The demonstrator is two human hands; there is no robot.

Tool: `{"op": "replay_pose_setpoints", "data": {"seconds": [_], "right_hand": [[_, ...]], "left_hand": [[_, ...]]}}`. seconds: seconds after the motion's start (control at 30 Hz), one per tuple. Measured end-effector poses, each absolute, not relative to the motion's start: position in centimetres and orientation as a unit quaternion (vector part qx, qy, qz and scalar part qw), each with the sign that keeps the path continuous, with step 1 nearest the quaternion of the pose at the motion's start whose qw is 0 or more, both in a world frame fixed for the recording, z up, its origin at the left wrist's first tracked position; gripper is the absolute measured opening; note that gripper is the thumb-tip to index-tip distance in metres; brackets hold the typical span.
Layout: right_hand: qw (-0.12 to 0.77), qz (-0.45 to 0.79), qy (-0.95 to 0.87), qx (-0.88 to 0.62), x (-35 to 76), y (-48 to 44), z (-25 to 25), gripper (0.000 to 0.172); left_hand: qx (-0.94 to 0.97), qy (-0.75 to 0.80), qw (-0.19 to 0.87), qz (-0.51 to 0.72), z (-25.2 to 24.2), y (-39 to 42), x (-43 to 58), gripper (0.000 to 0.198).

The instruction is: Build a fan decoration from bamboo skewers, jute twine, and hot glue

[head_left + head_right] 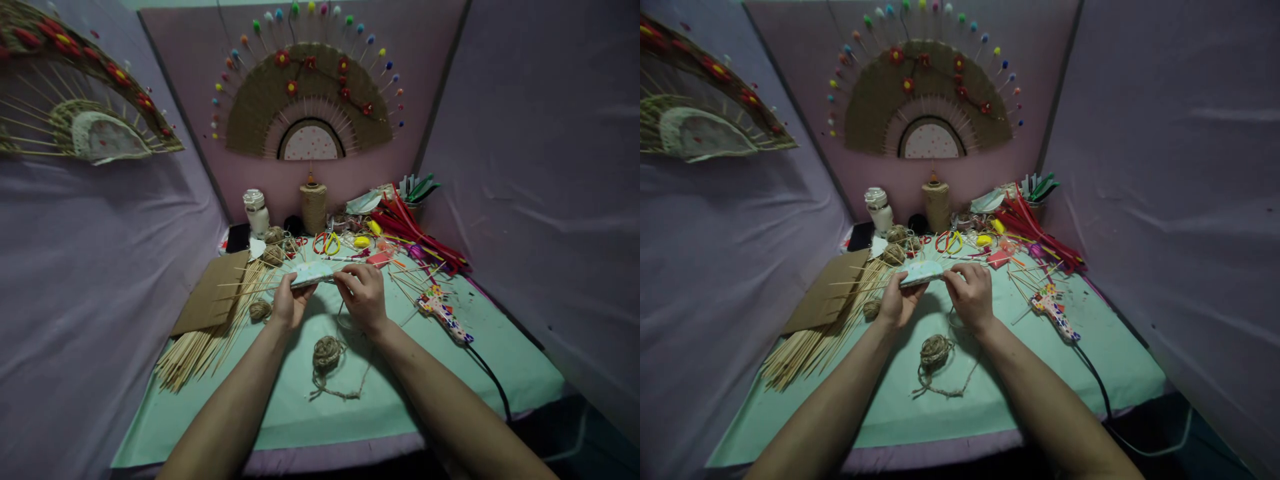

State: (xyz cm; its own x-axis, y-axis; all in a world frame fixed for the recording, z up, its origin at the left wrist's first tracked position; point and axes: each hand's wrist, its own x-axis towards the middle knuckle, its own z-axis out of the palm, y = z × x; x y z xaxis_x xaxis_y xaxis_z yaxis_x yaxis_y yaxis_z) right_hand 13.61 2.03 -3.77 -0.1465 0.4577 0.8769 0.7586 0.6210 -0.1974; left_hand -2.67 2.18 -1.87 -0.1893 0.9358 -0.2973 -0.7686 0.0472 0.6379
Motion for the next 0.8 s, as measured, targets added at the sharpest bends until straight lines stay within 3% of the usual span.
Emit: {"op": "replay_pose_setpoints", "data": {"seconds": [0.63,0.8], "right_hand": [[0.490,-0.152,-0.739,-0.437,13.44,2.03,-3.86,0.003],[0.544,-0.095,-0.722,-0.417,13.76,2.19,-4.11,0.021]], "left_hand": [[0.102,0.389,0.627,0.668,-1.69,2.03,-2.45,0.022],[0.095,0.391,0.623,0.671,-1.97,2.16,-2.70,0.023]]}}
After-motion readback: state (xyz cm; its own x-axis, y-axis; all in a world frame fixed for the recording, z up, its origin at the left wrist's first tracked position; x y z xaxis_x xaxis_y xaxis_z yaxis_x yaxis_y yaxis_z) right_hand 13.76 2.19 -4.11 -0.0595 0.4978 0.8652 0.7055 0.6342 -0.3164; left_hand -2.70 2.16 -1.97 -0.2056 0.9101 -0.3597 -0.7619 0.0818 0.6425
